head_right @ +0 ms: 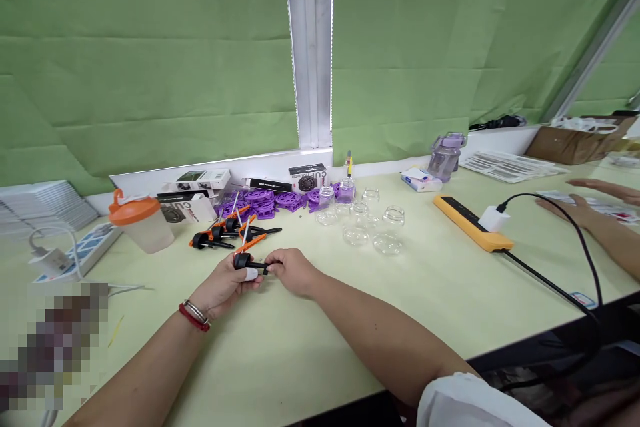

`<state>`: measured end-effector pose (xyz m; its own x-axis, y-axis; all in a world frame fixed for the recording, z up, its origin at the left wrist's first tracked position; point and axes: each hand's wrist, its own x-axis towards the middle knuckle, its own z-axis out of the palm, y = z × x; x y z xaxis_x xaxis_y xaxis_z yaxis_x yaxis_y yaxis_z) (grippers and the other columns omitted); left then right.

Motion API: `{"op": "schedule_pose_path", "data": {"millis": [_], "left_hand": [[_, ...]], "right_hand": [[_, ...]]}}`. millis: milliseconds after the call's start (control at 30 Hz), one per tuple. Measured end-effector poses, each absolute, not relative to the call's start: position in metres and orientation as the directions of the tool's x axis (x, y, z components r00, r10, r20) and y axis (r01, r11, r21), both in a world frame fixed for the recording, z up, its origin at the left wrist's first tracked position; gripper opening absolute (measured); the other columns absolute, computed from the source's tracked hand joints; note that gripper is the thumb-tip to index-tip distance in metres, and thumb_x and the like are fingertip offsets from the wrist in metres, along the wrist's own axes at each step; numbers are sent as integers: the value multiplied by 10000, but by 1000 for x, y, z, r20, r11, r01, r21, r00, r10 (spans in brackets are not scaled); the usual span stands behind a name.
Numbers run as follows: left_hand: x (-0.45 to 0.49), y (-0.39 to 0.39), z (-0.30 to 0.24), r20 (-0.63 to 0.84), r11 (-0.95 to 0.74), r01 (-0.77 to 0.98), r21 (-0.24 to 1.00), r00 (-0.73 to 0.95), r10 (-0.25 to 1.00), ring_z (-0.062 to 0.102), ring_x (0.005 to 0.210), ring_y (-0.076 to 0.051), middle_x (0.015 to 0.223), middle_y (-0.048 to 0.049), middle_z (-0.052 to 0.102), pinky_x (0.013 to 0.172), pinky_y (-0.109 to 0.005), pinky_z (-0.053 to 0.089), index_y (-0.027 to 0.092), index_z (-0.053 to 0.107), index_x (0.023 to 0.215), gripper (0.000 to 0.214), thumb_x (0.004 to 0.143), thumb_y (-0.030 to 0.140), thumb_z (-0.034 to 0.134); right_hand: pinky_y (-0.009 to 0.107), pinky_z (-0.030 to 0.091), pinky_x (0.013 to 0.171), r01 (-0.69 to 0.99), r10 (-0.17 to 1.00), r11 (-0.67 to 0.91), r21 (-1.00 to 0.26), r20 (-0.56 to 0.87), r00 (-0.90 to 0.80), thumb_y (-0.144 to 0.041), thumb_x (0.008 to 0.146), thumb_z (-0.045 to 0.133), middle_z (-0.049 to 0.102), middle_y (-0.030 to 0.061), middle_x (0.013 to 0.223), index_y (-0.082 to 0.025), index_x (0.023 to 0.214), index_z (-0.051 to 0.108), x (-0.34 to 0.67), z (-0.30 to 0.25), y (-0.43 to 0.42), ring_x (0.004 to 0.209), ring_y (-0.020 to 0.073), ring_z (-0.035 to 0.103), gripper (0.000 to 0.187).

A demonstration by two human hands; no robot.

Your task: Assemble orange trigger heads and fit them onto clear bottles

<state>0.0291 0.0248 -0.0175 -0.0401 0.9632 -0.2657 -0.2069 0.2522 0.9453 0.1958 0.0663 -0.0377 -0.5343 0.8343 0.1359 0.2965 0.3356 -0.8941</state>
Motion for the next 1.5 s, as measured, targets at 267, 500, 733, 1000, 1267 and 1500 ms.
{"op": "schedule_pose_path", "data": {"millis": [267, 500, 733, 1000, 1267, 1500], "left_hand": [[34, 25, -19, -275, 256, -219, 942, -62, 959, 668, 588, -127, 690, 38, 628, 593, -267, 566, 190, 405, 912, 467, 604, 5, 703], [32, 25, -22, -259, 248, -189, 950, -34, 965, 648, 563, -117, 675, 32, 627, 491, -200, 496, 193, 404, 925, 469, 613, 34, 716], [30, 24, -18, -255, 242, -189, 952, -46, 966, 662, 590, -133, 719, 17, 638, 523, -219, 505, 194, 410, 931, 515, 579, 84, 770], [28, 28, -26, -54, 59, 29, 998, -153, 987, 630, 876, -175, 987, -45, 586, 774, -329, 509, 217, 352, 1168, 540, 733, 239, 671], [35, 23, -20, 445, -391, 319, 863, -116, 888, 189, 1422, -208, 1531, -137, 182, 1142, -426, 173, 213, 368, 1178, 298, 908, 301, 455], [37, 17, -13, 508, -454, 472, 755, 17, 861, 183, 1421, -281, 1551, -137, 158, 1082, -421, 308, 235, 198, 1433, 813, 766, 280, 659]], "right_hand": [[242, 366, 625, 297, 847, 313, -902, 124, -517, -129, 791, 512, 560, -14, 671, -158, 873, 689, 196, -40, 65, 612, 114, 440, 197], [244, 385, 637, 281, 856, 302, -911, 129, -501, -129, 783, 520, 602, -4, 697, -159, 868, 689, 195, -43, 65, 631, 120, 475, 191], [253, 405, 651, 241, 856, 312, -919, 162, -491, -123, 788, 527, 612, 1, 706, -167, 860, 680, 194, -39, 61, 658, 127, 504, 175], [251, 402, 620, 89, 879, 113, -990, 58, -474, -133, 768, 557, 584, -12, 669, -156, 822, 648, 191, -48, 66, 586, 101, 478, 108], [223, 315, 524, -240, 887, -173, -955, -45, -460, -326, 708, 698, 622, 7, 672, -137, 826, 625, 181, -35, 52, 509, 66, 434, 234], [235, 310, 530, -405, 850, -209, -890, 40, -525, -268, 591, 768, 633, 18, 668, -126, 800, 681, 189, -19, 47, 562, 86, 488, 267]]}}
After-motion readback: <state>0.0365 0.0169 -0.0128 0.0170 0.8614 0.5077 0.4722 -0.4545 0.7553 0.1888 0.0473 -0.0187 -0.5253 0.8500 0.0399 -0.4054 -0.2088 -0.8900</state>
